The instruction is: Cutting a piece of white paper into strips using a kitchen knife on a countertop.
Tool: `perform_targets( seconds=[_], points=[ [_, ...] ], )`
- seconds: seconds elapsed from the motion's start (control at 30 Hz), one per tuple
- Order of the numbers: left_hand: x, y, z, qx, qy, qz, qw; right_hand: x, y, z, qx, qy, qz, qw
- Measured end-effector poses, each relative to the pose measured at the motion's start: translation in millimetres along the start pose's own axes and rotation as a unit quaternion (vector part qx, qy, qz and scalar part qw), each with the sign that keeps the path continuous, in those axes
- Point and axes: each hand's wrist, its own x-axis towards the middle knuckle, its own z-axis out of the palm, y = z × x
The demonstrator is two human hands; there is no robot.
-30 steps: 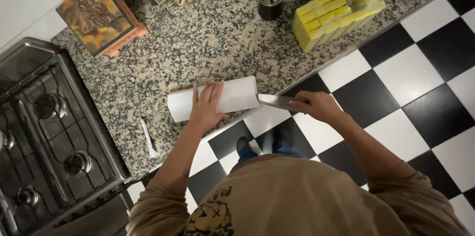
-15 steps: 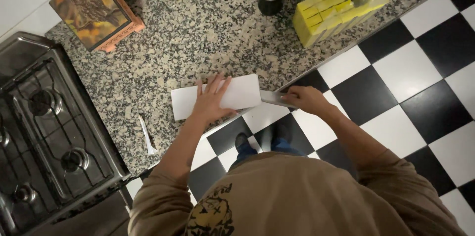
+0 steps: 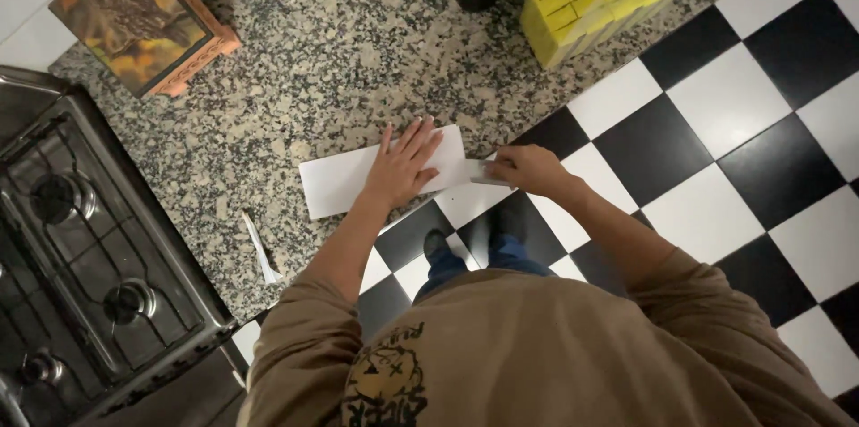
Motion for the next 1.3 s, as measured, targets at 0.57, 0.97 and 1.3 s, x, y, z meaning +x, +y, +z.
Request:
perform_targets(
  seconds=[0.57, 0.97, 1.3],
  points=[
    [0.1, 1.8, -2.1, 0.001, 0.067, -0.004, 0.998, -7.3, -11.3, 1.7, 0.038, -0.045, 0.048, 0.997],
    [0.0, 3.8, 11.4, -0.004, 0.079, -0.016, 0.997, -38.9, -8.1, 24.2, 0.072, -0.032, 0.105, 0.991],
    [-2.9, 10.7, 10.1, -0.077, 0.116, -0.071, 0.988, -16.6, -11.2, 62.1, 0.008, 0.031, 0.034, 0.999]
  ],
)
